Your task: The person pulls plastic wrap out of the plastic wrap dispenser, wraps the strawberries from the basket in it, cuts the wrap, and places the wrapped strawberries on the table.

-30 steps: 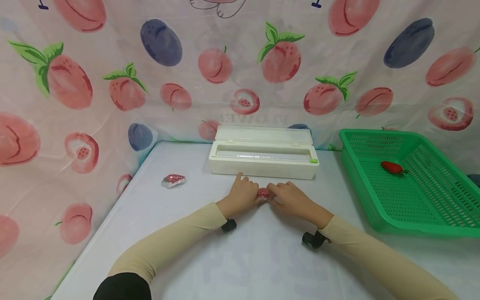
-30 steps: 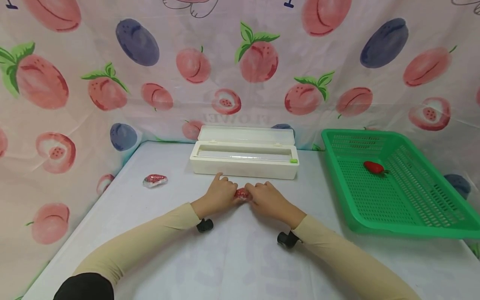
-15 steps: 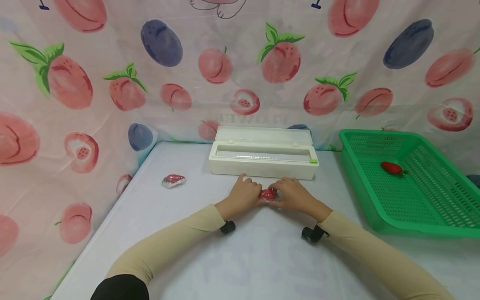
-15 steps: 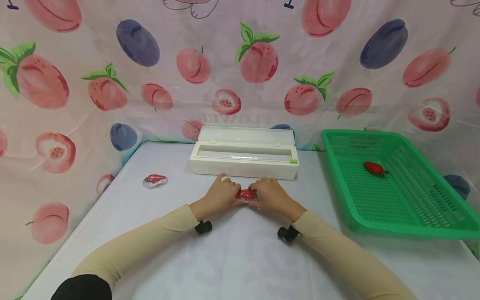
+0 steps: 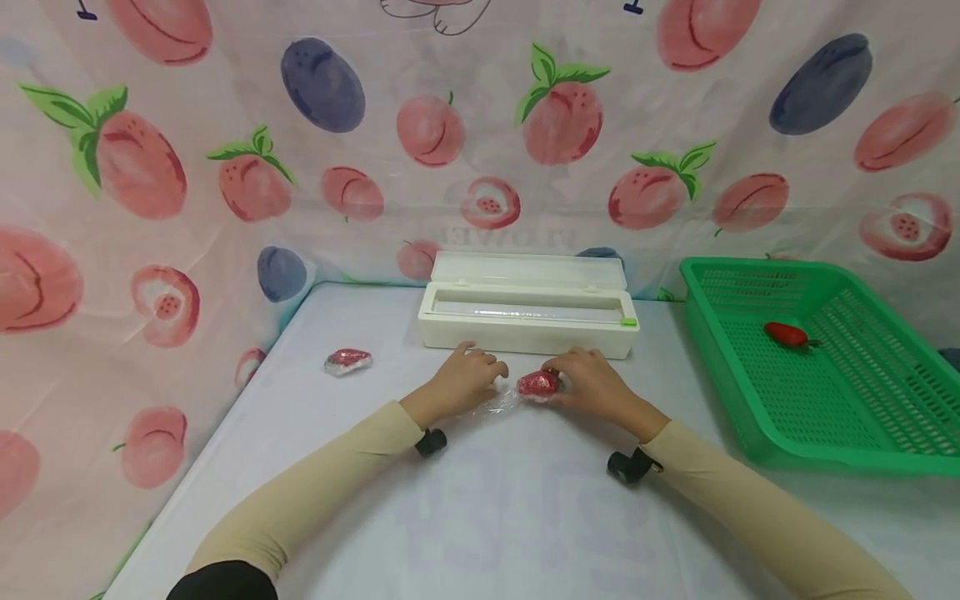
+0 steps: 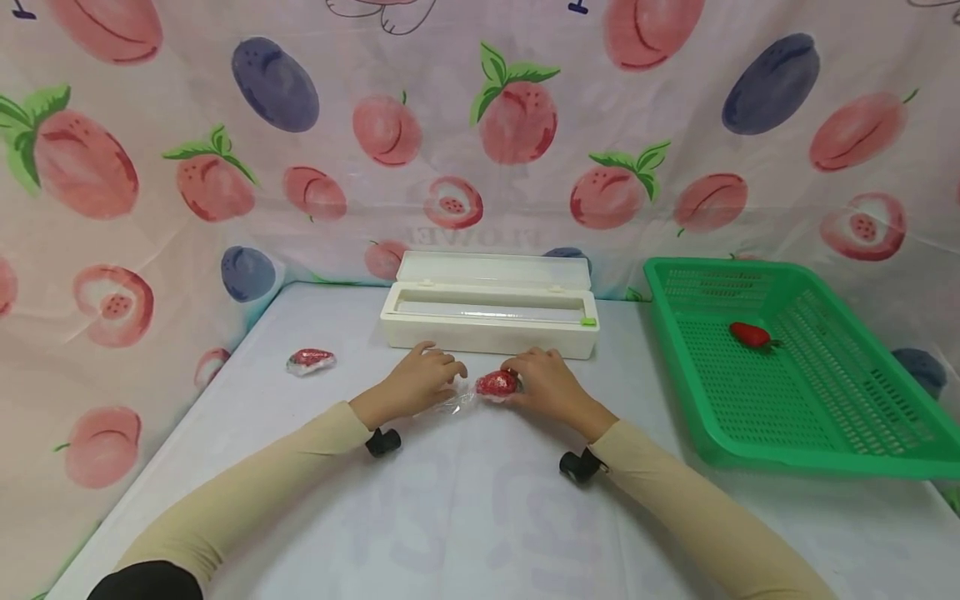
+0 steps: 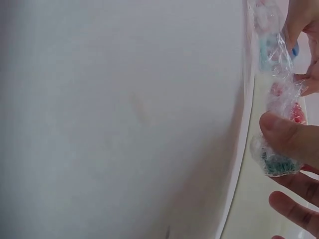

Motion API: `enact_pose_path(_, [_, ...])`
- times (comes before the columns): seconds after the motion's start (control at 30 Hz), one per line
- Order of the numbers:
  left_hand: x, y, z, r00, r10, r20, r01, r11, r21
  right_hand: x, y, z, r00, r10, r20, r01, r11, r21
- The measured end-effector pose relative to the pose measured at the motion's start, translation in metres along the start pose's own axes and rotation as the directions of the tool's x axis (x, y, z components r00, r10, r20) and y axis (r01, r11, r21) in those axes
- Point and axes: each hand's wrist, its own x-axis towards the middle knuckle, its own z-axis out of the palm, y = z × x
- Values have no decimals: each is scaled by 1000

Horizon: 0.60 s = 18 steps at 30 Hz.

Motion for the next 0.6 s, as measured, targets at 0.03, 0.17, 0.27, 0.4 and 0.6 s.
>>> enact_pose_path(0.03, [1, 0, 0, 1000, 23, -7, -23, 1000, -1, 0, 0, 0, 1000, -8, -6, 8, 1000, 3])
enact_pose_path(0.17, [3, 5, 2, 996, 76, -54, -76, 997, -7, 1, -4, 0, 997, -64, -48, 64, 998, 11])
enact_pose_path(0.27, [4, 9, 1, 995, 70, -73, -70, 998, 5, 2, -8, 1, 993, -89, -76, 90, 996, 7])
enact_pose_path(0.4, [4, 14, 0, 998, 50, -34, -49, 998, 29, 3, -14, 0, 993, -79, -92, 79, 997, -3])
enact_pose_path(0.6, [6, 17, 1, 999, 51, -17, -50, 997, 51, 2, -19, -1, 989, -100, -106, 94, 994, -59])
